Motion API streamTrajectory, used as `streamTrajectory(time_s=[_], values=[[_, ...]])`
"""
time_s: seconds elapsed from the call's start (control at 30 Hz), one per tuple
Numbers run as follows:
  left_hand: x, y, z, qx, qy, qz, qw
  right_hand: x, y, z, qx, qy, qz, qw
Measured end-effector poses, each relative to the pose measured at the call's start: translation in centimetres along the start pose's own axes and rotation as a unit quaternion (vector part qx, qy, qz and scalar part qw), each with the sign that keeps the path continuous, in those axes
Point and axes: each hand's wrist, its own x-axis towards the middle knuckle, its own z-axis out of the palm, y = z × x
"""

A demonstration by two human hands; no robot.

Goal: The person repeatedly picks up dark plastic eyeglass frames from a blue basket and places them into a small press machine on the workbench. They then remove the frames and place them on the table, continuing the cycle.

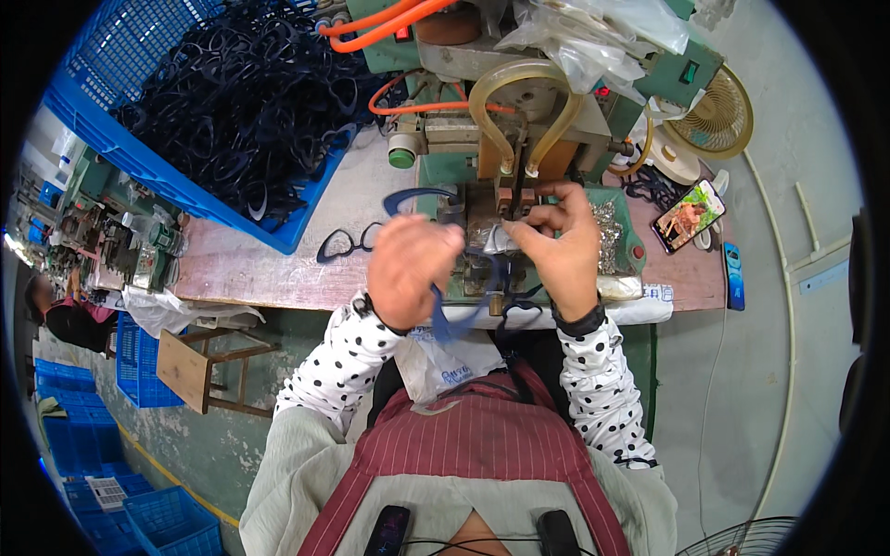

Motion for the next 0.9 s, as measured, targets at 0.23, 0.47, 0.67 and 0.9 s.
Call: streamTrajectory(time_s=[0.23,0.47,0.67,0.9], values=[[0.3,2.8,2.6,-0.141,-0.073,0.151,0.976,0.1,0.6,-0.6,0.018,0.003,-0.013,1.000],[-0.2,2.2,4.4,-0.196,-0.094,0.116,0.969,1.2,10.2,-11.8,-0.313,0.162,0.072,0.933],[-0.4,2.1,4.7,-0.188,-0.098,0.121,0.970,-2.1,10.4,-13.0,-0.540,0.038,-0.054,0.839],[-1.2,2.4,4.2,-0.170,-0.148,0.096,0.970,-0.3,12.9,-12.1,-0.351,0.084,-0.002,0.933]])
